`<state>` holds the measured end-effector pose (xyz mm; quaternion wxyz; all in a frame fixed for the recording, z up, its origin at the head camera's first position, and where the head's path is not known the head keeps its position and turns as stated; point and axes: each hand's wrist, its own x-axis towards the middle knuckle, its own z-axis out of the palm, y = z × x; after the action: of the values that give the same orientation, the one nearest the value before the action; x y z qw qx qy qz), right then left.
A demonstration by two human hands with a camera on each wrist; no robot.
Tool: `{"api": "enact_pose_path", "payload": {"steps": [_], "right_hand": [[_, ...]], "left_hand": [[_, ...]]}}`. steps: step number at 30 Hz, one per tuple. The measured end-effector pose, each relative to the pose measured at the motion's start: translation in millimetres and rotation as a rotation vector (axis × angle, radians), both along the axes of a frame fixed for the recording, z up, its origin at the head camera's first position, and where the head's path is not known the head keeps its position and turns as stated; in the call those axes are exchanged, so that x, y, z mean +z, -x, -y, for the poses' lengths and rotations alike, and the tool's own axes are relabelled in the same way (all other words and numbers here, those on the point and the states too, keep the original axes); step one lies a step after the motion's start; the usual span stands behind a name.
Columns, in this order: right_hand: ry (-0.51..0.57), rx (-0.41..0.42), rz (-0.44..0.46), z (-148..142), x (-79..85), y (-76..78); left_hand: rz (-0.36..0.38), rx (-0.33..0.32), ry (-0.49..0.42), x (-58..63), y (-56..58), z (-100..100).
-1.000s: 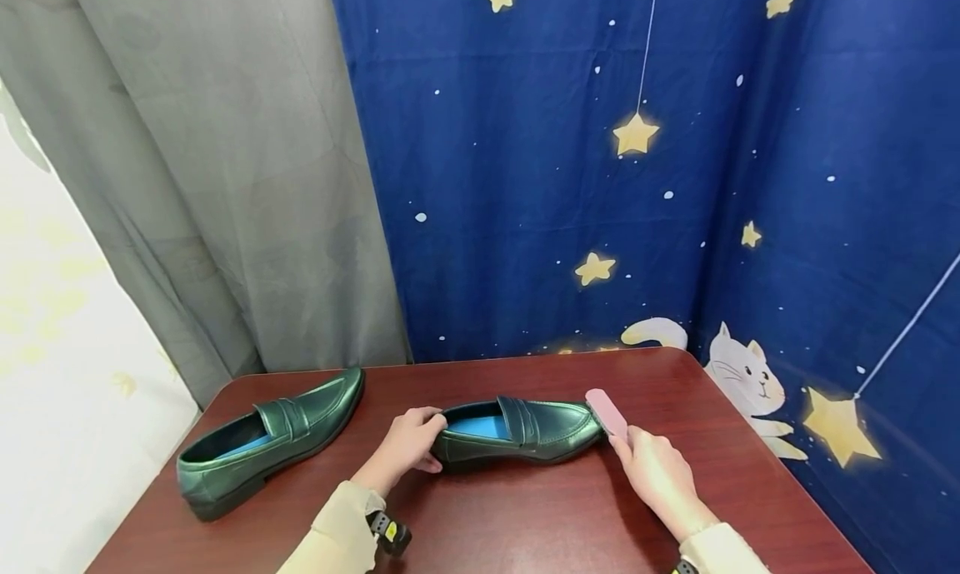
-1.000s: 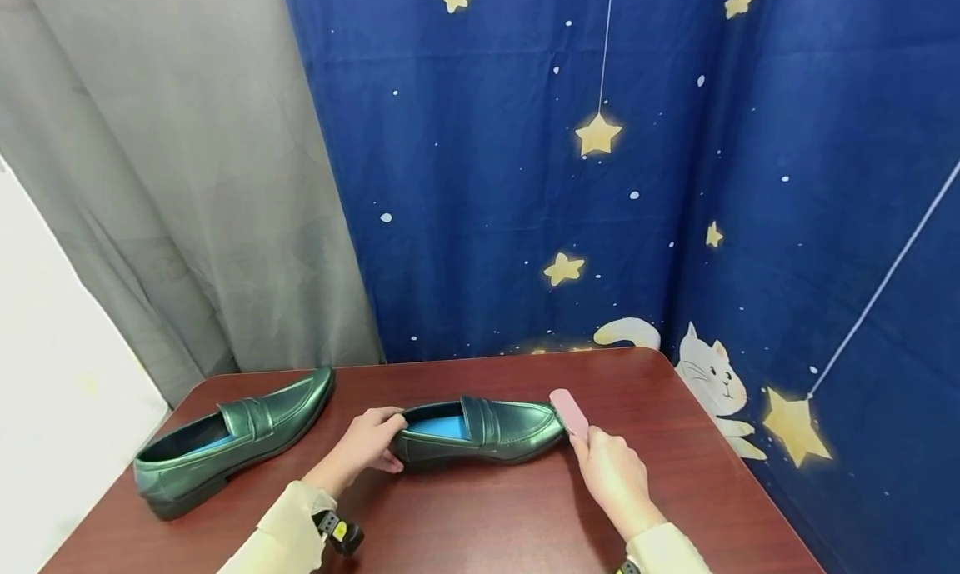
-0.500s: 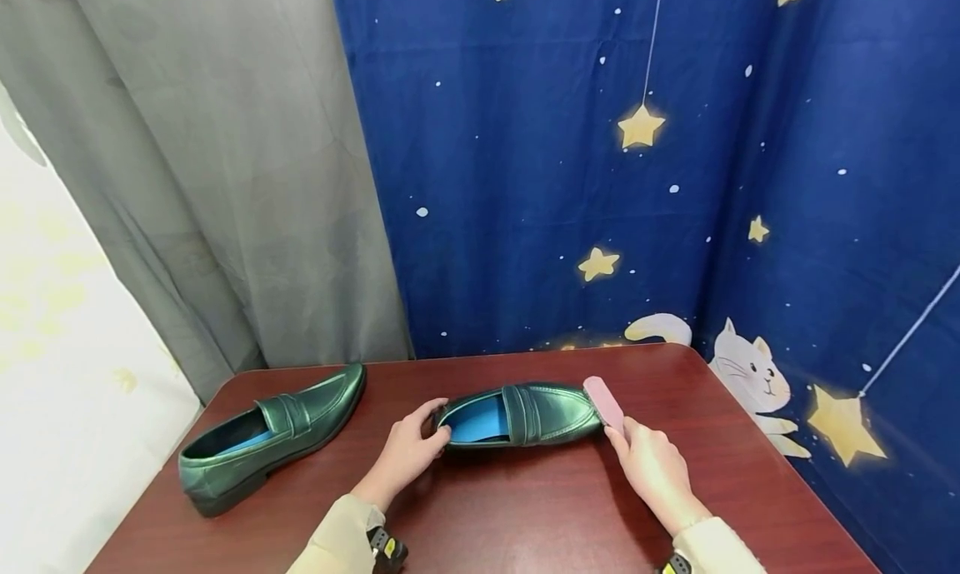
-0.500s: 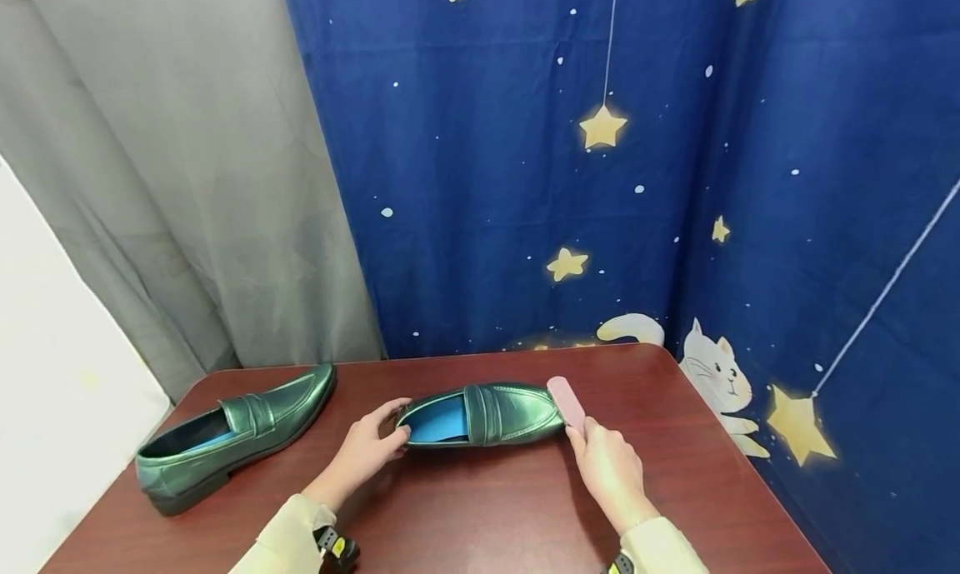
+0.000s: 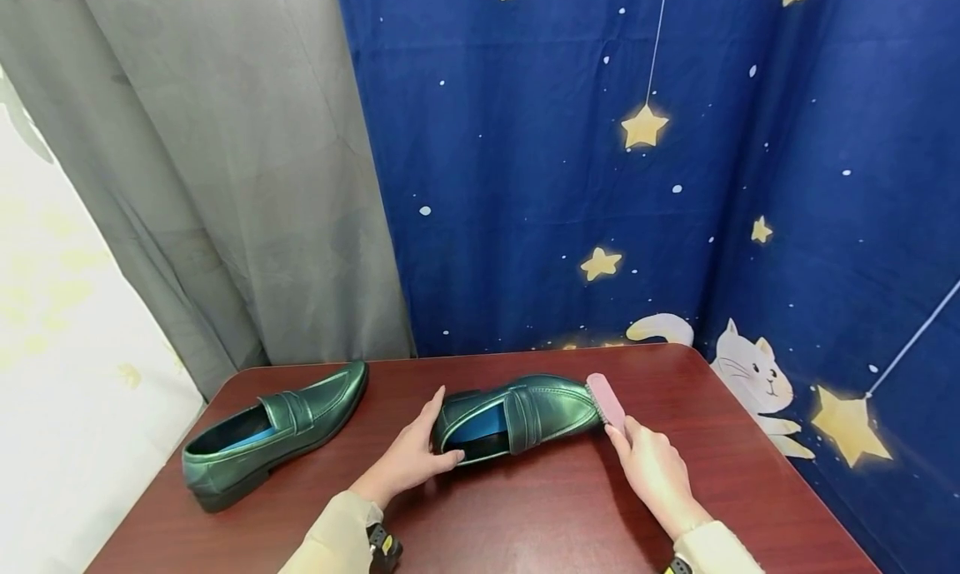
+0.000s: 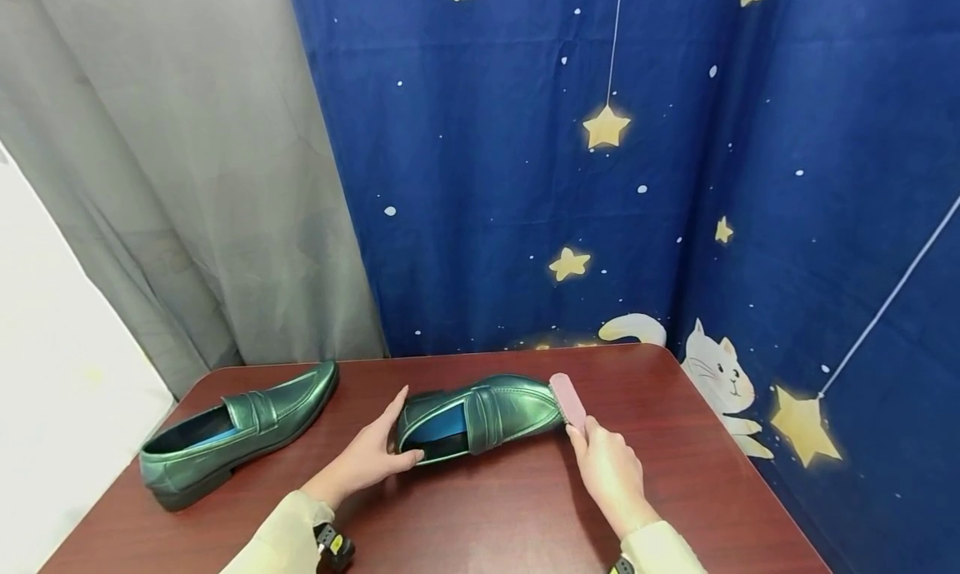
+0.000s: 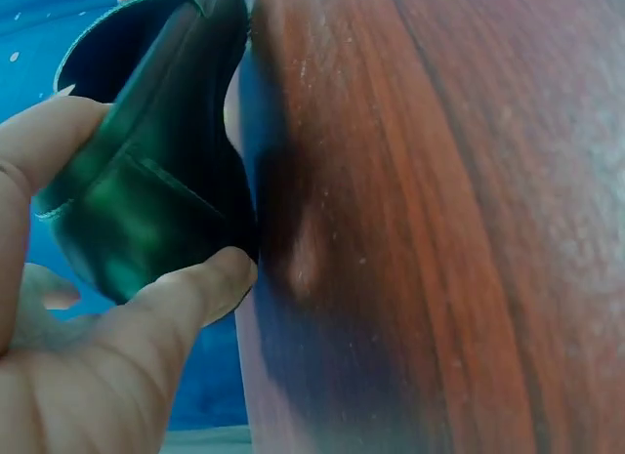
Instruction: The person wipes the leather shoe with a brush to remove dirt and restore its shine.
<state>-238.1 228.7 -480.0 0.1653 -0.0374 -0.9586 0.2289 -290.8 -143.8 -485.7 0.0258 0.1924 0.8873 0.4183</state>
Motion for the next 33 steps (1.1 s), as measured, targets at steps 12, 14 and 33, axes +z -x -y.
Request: {"api": "enact_pose_path", "payload": {"steps": [12, 14, 33], "right_hand": [[0.061, 0.007, 0.023, 3.9, 1.3, 0.3], [0.062, 0.012, 0.019, 4.3, 2.5, -0.7], [0.031, 0.014, 0.029, 24.5, 13.6, -2.2]], "left_hand": [[-0.025, -0.004, 0.17, -4.4, -0.1, -10.6], [-0.019, -0.013, 0.179, -3.5, -1.5, -10.1], [0.013, 0.076, 0.073, -0.3, 4.2, 5.9]]}}
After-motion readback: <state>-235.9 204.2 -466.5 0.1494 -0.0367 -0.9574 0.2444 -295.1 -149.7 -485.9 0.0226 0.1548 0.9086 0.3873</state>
